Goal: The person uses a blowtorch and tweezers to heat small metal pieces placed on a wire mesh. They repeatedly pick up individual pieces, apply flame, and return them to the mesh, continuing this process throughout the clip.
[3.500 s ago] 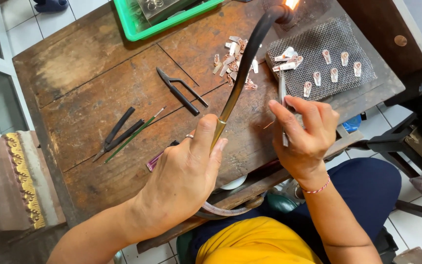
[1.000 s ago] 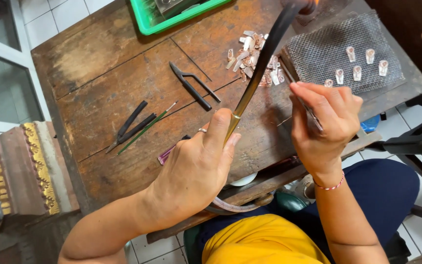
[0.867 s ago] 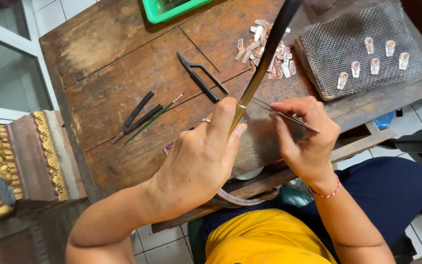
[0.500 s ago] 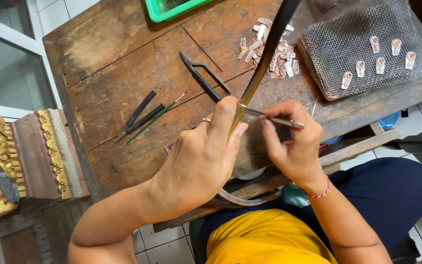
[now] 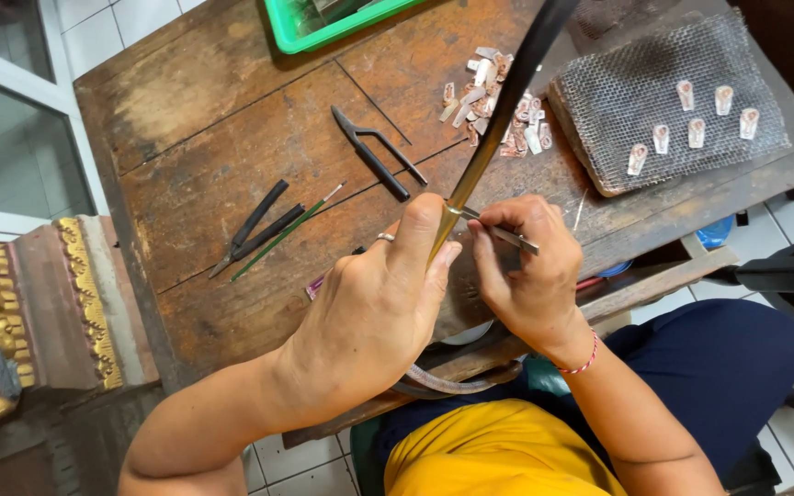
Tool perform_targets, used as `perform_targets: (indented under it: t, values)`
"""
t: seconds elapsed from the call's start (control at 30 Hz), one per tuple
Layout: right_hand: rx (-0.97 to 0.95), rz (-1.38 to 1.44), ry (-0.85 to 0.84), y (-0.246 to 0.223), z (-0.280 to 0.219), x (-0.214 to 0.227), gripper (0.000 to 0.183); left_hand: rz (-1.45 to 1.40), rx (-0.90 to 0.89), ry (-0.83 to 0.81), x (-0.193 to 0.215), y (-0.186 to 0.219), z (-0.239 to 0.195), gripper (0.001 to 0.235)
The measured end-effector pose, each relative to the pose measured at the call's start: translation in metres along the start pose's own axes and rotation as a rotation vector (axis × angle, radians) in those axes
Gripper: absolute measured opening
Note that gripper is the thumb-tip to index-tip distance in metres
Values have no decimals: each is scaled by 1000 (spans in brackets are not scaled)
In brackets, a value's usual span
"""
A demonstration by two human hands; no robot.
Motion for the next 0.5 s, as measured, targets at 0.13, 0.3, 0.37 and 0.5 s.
perform_targets:
  t: [0.13,0.3,0.37,0.5]
  values:
    - [14,-4,31,-1,3,3,9,-26,20,-29,-3,-4,0,42]
    - [11,75,-10,-2,5,-5,12,-23,48,-20,-2,-8,-1,42]
    - [18,108,-3,-1,4,-3,13,-33,50,-23,-3,-9,-1,43]
    - [7,161,-5,11,-3,11,19,-22,47,-5,-3,-8,-1,42]
Point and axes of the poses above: each hand's wrist, its own z-axis towards the middle knuckle, its own x-axis out of the back of the hand, y = z × x, the point moved 9 cm from there along z, towards the middle knuckle, and after that the axes turned 15 degrees about x, right-handed, at the moved point
